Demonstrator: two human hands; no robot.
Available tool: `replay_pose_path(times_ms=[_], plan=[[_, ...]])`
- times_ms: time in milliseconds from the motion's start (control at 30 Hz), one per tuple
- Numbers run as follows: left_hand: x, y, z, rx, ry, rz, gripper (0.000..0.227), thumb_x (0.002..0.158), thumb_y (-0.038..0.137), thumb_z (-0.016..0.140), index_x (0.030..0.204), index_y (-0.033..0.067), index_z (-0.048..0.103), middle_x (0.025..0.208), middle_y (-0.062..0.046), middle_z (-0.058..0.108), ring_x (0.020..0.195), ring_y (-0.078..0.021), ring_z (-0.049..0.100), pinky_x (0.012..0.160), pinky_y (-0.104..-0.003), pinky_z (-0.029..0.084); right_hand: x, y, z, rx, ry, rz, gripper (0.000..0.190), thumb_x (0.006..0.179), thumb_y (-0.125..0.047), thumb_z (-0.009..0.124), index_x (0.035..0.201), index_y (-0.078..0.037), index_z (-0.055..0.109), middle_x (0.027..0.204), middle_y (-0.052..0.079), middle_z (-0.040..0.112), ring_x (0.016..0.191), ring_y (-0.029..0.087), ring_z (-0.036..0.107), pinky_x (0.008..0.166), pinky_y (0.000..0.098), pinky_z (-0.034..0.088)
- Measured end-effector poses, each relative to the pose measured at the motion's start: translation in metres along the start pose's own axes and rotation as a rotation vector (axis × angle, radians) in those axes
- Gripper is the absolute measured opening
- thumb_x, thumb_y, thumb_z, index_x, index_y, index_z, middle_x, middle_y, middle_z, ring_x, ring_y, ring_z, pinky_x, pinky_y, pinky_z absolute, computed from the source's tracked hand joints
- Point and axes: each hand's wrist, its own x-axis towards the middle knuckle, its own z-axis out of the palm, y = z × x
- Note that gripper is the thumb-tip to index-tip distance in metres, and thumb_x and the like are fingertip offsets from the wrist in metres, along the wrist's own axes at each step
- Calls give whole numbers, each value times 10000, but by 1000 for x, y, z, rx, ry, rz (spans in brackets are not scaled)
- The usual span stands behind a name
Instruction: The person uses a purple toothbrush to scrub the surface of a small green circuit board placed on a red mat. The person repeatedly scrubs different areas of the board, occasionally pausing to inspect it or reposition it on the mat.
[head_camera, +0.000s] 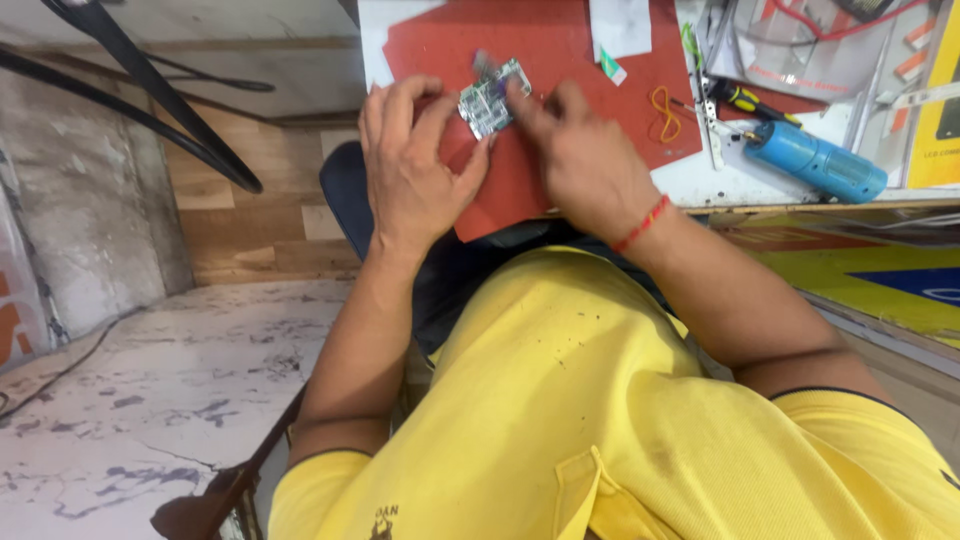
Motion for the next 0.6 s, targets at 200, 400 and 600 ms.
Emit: replay_pose_path(times_ms=[200, 400, 600], plan=[[-2, 2, 1, -41, 10, -35, 429, 827, 248, 902, 1145, 24, 722, 1247, -108, 587, 1184, -341, 531, 1142, -499, 388, -21, 0, -17, -26, 146, 19, 558, 987, -13, 550, 1531, -141, 559, 1133, 189, 629, 804, 408, 675, 675, 492, 562], [0, 3, -2, -41, 11, -7, 439, 830, 247, 896, 1147, 4, 714, 1245, -105, 573, 1186, -326, 529, 1144, -520, 378, -13, -3, -16, -51, 95, 36, 585, 913, -13, 554, 1471, -179, 613, 1103, 185, 630, 746, 408, 674, 662, 505, 566], [-4, 2, 3, -32, 16, -30, 439, 853, 272, 900, 1160, 12, 725, 1249, -96, 578, 1196, -321, 532, 1158, -519, 389, -18, -2, -15, 6, 107, -2, 544, 965, -9, 543, 1489, -148, 600, 1139, 191, 621, 826, 421, 682, 723, 516, 569]])
